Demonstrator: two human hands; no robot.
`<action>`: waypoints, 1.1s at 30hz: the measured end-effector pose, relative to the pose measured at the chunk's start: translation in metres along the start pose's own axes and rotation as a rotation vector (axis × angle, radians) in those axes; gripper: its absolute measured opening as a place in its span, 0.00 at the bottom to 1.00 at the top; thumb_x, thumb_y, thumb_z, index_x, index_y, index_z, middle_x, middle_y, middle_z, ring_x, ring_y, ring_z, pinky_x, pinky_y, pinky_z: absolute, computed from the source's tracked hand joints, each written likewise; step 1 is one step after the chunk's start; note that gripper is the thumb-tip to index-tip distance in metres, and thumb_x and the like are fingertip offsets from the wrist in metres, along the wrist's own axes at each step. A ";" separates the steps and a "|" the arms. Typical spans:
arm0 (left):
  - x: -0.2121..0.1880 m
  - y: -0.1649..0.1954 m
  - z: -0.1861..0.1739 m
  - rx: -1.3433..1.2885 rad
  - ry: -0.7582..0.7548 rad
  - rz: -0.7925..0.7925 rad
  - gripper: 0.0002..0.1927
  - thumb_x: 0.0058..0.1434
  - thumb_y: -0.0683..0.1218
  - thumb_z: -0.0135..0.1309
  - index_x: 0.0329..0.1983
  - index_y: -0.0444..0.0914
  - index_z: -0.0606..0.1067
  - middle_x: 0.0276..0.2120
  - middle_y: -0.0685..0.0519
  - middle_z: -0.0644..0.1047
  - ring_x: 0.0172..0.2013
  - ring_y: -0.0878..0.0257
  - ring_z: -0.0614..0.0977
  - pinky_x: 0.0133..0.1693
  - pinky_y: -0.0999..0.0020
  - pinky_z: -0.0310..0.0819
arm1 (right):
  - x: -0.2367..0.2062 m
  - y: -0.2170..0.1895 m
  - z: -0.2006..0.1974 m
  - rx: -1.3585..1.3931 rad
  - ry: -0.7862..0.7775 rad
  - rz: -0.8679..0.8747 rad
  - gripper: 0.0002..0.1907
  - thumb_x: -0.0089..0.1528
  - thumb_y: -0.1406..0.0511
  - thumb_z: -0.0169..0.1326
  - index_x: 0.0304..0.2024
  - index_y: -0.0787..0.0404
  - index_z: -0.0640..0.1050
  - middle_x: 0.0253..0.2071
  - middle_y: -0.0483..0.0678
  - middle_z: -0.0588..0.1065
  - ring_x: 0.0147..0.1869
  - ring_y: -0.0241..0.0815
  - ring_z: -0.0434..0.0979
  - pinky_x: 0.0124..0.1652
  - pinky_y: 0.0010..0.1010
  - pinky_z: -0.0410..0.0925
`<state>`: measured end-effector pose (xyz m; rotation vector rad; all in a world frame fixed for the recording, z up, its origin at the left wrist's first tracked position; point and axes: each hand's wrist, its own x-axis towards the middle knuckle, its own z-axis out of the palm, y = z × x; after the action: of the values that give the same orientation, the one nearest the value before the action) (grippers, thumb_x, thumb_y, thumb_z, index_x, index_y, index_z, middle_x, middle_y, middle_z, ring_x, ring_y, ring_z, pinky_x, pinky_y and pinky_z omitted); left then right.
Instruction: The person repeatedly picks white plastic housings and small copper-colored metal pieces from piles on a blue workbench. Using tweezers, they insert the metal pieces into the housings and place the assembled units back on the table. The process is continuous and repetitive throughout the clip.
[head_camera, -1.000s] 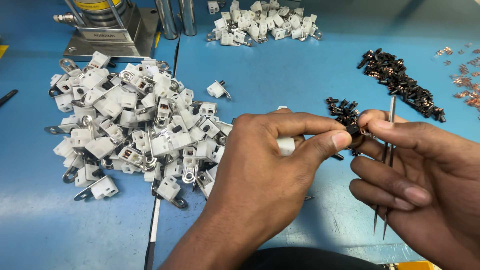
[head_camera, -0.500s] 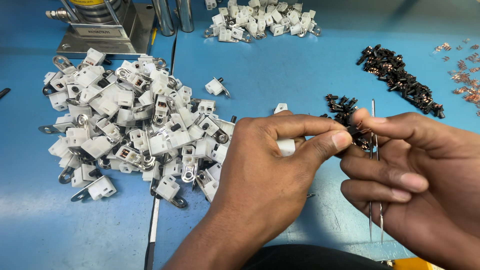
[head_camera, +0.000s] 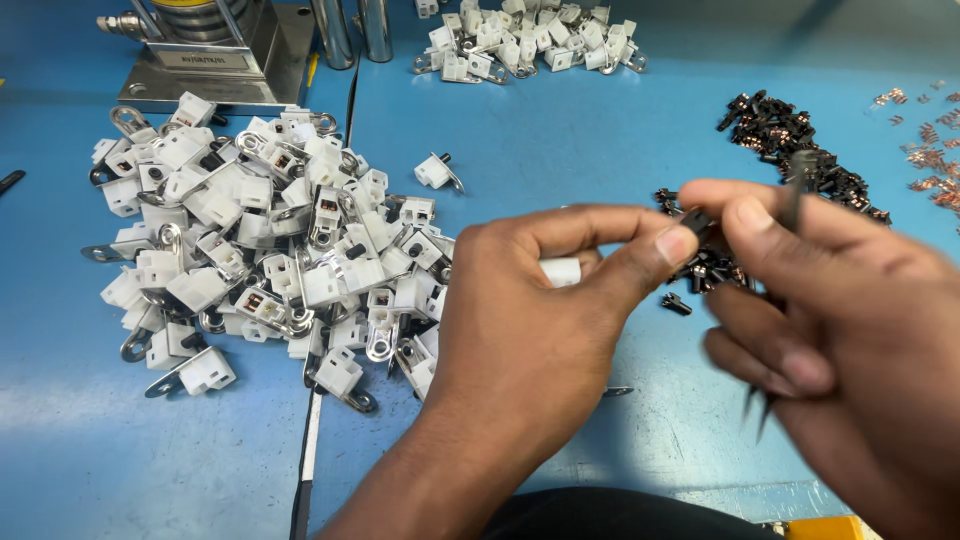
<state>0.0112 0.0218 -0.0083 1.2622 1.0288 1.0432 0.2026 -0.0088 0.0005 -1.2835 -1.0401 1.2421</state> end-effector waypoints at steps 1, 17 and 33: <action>-0.001 0.000 0.000 -0.019 -0.020 -0.071 0.13 0.61 0.53 0.63 0.42 0.42 0.88 0.26 0.50 0.83 0.26 0.66 0.77 0.30 0.68 0.73 | -0.002 0.001 0.001 -0.129 0.035 -0.052 0.17 0.75 0.61 0.54 0.60 0.67 0.76 0.22 0.40 0.65 0.19 0.26 0.58 0.21 0.25 0.57; -0.008 -0.034 -0.007 -0.421 -0.216 -0.316 0.20 0.70 0.43 0.47 0.62 0.30 0.62 0.48 0.44 0.82 0.46 0.59 0.84 0.48 0.64 0.82 | -0.029 0.062 -0.021 -1.290 0.406 -0.278 0.10 0.57 0.61 0.67 0.41 0.55 0.86 0.35 0.41 0.82 0.22 0.35 0.68 0.23 0.27 0.65; -0.012 -0.015 -0.018 -0.024 -0.097 -0.140 0.19 0.56 0.50 0.68 0.50 0.40 0.84 0.39 0.57 0.84 0.34 0.71 0.86 0.35 0.76 0.83 | -0.011 0.032 -0.013 -0.633 0.514 0.180 0.11 0.61 0.61 0.65 0.45 0.56 0.86 0.15 0.47 0.62 0.17 0.35 0.52 0.19 0.33 0.44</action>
<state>-0.0086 0.0139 -0.0235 1.1917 1.0125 0.8767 0.2127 -0.0238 -0.0309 -2.0852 -0.9749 0.6443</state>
